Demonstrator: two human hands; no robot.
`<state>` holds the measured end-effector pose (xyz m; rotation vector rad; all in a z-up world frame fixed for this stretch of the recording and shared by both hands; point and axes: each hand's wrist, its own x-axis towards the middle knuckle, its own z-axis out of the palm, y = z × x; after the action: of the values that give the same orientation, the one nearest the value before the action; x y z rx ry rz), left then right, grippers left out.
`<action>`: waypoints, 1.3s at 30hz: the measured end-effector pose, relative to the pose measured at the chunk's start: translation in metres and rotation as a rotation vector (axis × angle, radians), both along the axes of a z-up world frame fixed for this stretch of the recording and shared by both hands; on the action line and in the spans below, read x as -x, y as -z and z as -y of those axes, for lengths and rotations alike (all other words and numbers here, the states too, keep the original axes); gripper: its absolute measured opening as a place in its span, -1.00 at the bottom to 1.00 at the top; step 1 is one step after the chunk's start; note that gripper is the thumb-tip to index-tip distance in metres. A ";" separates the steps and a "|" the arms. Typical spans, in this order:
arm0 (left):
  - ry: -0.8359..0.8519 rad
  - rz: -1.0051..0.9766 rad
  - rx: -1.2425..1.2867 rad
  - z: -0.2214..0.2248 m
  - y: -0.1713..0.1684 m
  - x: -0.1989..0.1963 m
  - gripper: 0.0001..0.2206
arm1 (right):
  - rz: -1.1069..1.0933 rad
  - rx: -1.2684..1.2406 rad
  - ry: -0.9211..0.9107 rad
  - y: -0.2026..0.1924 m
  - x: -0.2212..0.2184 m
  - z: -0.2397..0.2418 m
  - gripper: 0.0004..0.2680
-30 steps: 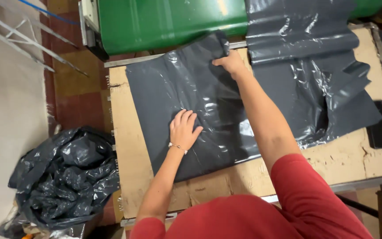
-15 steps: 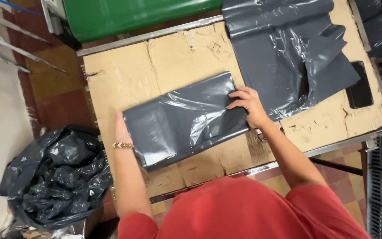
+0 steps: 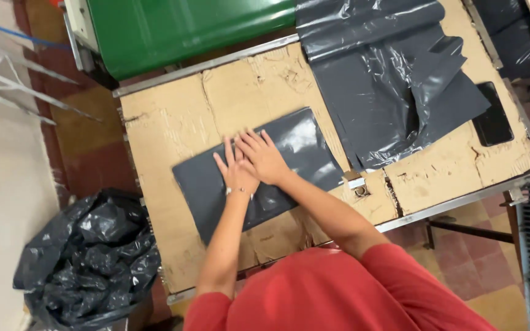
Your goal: Folding plastic bags and stacking them into a basket from a conveyor belt
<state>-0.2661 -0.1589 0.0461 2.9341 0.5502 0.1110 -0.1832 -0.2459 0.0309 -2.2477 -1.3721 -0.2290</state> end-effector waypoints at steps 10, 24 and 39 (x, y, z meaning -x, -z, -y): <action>-0.014 -0.226 0.217 -0.049 -0.026 0.163 -0.08 | 0.151 0.293 0.340 -0.009 -0.034 0.111 -0.41; 0.522 -0.153 1.040 -0.063 -0.005 0.126 -0.73 | -0.733 -0.044 -0.162 0.032 0.179 0.173 -0.74; -0.183 -0.043 -0.036 -0.137 0.086 0.149 -0.68 | -1.643 -0.633 0.428 -0.014 0.128 0.222 -0.62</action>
<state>-0.4150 -0.0220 -0.0398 2.9211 0.8317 0.0790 -0.3111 -0.4679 0.0448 -1.3117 0.0927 0.7780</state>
